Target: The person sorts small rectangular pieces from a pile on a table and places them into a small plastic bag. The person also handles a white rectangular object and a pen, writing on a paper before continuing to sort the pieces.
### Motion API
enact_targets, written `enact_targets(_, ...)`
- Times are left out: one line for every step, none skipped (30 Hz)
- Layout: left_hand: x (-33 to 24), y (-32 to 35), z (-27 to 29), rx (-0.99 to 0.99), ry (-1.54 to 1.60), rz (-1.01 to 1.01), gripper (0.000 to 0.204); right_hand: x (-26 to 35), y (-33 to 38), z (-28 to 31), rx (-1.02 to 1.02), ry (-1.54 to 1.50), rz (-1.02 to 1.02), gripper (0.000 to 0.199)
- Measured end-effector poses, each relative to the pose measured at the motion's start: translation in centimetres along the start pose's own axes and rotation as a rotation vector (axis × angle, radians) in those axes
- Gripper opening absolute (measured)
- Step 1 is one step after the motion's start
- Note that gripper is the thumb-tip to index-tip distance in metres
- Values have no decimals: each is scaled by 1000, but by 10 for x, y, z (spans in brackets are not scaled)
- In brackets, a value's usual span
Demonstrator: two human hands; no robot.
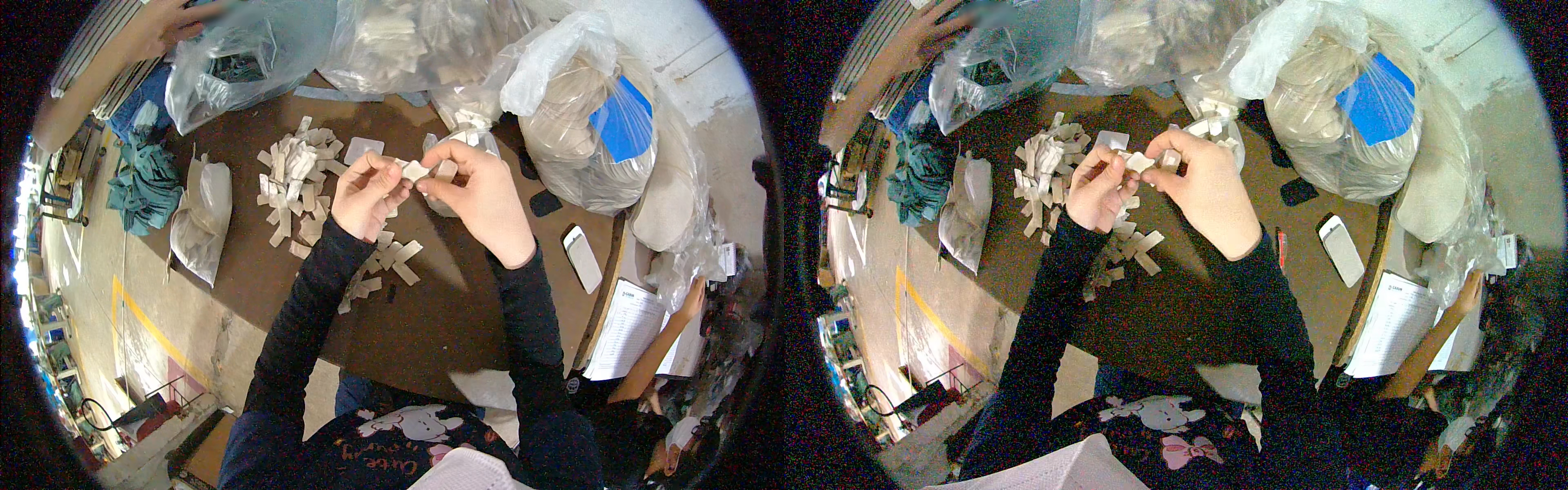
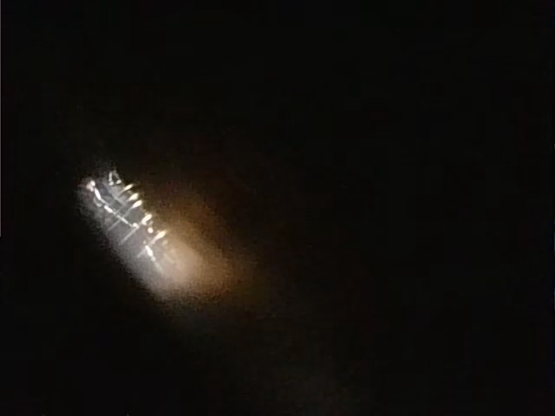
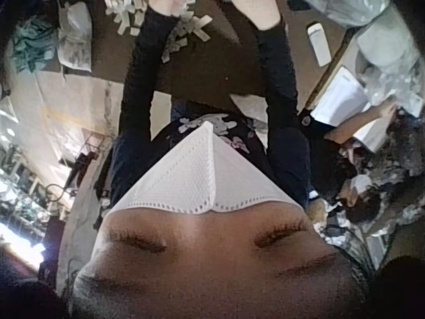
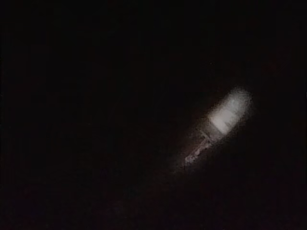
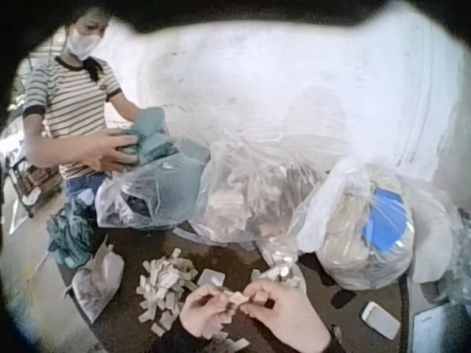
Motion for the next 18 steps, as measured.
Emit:
enact_targets(-1,0,3,20,30,6,7,3,0,3,-7,37,-5,19)
enact_targets(-6,-1,4,8,38,-18,7,4,1,10,-22,80,-14,20)
enact_targets(-14,-2,5,-6,45,-43,8,1,-1,15,-39,120,24,20)
enact_targets(-20,-3,7,-20,52,-69,8,0,-1,25,-76,172,26,19)
enact_targets(-28,-4,17,-100,24,-92,9,1,-2,34,-112,225,30,19)
enact_targets(-34,-5,24,-157,41,-84,9,2,-2,43,-147,277,33,19)
enact_targets(-40,-5,31,-213,59,-75,9,-3,-1,52,-173,310,-5,19)
enact_targets(-47,-3,37,-271,75,-69,10,-5,-1,55,-164,368,17,19)
enact_targets(-51,-3,47,-340,53,-63,11,-10,-1,58,-156,427,39,19)
enact_targets(-53,-6,56,-321,68,-67,12,-15,0,59,-148,487,60,19)
enact_targets(-57,-8,64,-309,79,-72,14,-9,0,54,-158,547,114,19)
enact_targets(-59,-9,70,-296,91,-78,15,-1,0,53,-196,576,163,19)
enact_targets(-59,-7,79,-343,76,-84,15,8,1,50,-234,604,212,18)
enact_targets(-60,-6,81,-353,88,-80,14,19,0,42,-272,627,263,18)
enact_targets(-61,-5,82,-364,99,-78,14,26,0,32,-265,549,326,17)
enact_targets(-63,-3,82,-376,111,-80,13,29,1,16,-238,462,362,16)
enact_targets(-63,1,80,-436,77,-97,13,24,0,-9,-129,389,346,18)
enact_targets(-61,-4,91,-367,114,-67,16,22,2,-35,-18,309,342,21)
Point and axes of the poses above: each hand's wrist, its own y-axis away from the middle knuckle, its own z-axis out of the back of the hand, x = y × z, the point moved 9 cm from there along -y, towards the middle knuckle, and after that the axes turned 2 degrees about z, right-handed, at the moved point
